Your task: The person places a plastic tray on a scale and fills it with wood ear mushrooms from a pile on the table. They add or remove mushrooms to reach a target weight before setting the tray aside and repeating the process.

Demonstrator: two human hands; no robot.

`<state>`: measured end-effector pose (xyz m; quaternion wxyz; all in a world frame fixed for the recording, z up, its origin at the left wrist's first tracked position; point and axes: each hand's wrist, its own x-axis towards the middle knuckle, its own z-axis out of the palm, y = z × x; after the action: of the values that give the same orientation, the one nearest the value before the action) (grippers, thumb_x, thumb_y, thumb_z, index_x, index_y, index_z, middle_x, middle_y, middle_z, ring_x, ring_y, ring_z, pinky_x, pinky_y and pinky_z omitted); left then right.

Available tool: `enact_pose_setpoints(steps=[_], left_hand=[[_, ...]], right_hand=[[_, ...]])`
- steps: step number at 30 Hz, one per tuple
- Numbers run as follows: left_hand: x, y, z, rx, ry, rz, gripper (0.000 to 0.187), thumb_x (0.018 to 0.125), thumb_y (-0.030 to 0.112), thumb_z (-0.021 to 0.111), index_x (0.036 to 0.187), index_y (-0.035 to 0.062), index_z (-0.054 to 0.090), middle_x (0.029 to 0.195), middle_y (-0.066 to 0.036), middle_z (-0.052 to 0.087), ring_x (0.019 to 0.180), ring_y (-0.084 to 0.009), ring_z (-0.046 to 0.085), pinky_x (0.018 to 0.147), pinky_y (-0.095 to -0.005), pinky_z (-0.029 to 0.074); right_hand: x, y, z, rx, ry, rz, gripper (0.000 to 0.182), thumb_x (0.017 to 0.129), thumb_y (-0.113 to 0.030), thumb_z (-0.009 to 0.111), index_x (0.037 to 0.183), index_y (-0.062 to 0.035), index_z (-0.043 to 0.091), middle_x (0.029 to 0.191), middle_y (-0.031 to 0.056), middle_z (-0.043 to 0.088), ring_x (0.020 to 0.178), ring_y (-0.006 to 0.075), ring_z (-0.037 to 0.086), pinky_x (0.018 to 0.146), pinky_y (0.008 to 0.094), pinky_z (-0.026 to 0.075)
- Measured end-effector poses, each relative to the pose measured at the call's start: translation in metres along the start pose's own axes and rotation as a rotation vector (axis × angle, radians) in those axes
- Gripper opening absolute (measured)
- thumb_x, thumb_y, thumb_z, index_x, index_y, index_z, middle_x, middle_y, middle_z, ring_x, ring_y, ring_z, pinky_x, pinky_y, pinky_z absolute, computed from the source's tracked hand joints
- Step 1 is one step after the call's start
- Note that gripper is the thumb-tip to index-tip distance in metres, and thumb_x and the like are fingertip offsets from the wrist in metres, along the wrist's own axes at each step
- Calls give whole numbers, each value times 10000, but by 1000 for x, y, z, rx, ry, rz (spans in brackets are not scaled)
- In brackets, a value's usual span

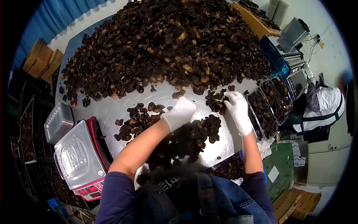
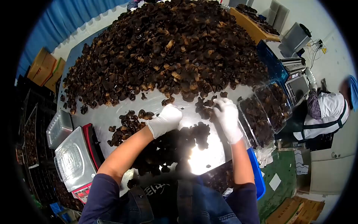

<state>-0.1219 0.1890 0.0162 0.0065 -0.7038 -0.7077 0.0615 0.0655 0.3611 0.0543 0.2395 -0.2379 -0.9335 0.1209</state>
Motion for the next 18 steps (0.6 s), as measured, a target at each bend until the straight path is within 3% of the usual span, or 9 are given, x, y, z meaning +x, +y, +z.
enact_pose_setpoints(steps=[4,7,8,10,12,13,14,16,18], left_hand=[[5,7,-2,117,-89,-18,338,704,361,752,826,47,720,785,-88,689,729,-250,663,699,-364,482],[7,3,-11,-1,-153,6,275,719,306,727,841,59,729,808,-86,701,741,-245,674,702,-364,478],[9,3,-8,-16,-179,-5,254,716,283,723,843,63,731,805,-86,702,743,-244,676,701,-364,477],[10,1,-10,-36,-200,-13,235,714,260,718,845,66,734,803,-86,704,744,-243,679,701,-363,476],[8,-1,-19,-73,-237,1,218,713,245,709,834,66,733,788,-91,703,749,-241,681,720,-362,473],[7,-3,-18,-79,-234,4,218,713,245,709,834,66,733,788,-91,703,749,-241,681,720,-362,473],[7,-4,-16,-82,-199,-3,212,711,248,711,817,66,731,778,-91,701,734,-244,677,732,-361,472],[9,-3,-22,-89,-167,-2,207,710,252,712,799,66,728,769,-92,699,719,-248,673,744,-361,470],[6,-2,-40,-154,-42,-47,188,709,255,702,757,74,718,748,-86,688,694,-265,656,760,-367,469]], right_hand=[[41,13,42,-336,-205,-229,213,721,-134,706,931,-139,738,919,75,658,901,264,619,812,401,467],[53,7,37,-462,-353,-245,180,713,-157,706,889,-153,742,884,64,657,894,259,620,789,388,467],[48,3,27,-465,-353,-244,180,713,-157,706,889,-153,742,884,64,657,894,259,620,789,388,467],[21,-7,-12,-282,-155,-226,189,697,-163,753,880,-131,718,805,82,630,845,270,624,777,402,483],[-24,-13,-64,-296,-249,-209,214,702,-190,758,908,-145,727,771,89,645,774,281,638,746,409,502],[-46,-17,-96,-245,-561,-39,266,713,-217,772,967,-144,736,785,111,679,734,303,658,726,410,522],[-61,-28,-130,-15,-728,96,323,707,-227,793,1011,-133,740,826,133,708,749,309,681,723,400,536],[-108,-7,-160,-213,-878,217,355,677,-226,818,1006,-117,742,865,146,715,787,312,691,728,391,537],[-145,5,-176,-214,-645,342,369,662,-213,829,1004,-105,740,859,144,714,779,310,691,723,394,535]])
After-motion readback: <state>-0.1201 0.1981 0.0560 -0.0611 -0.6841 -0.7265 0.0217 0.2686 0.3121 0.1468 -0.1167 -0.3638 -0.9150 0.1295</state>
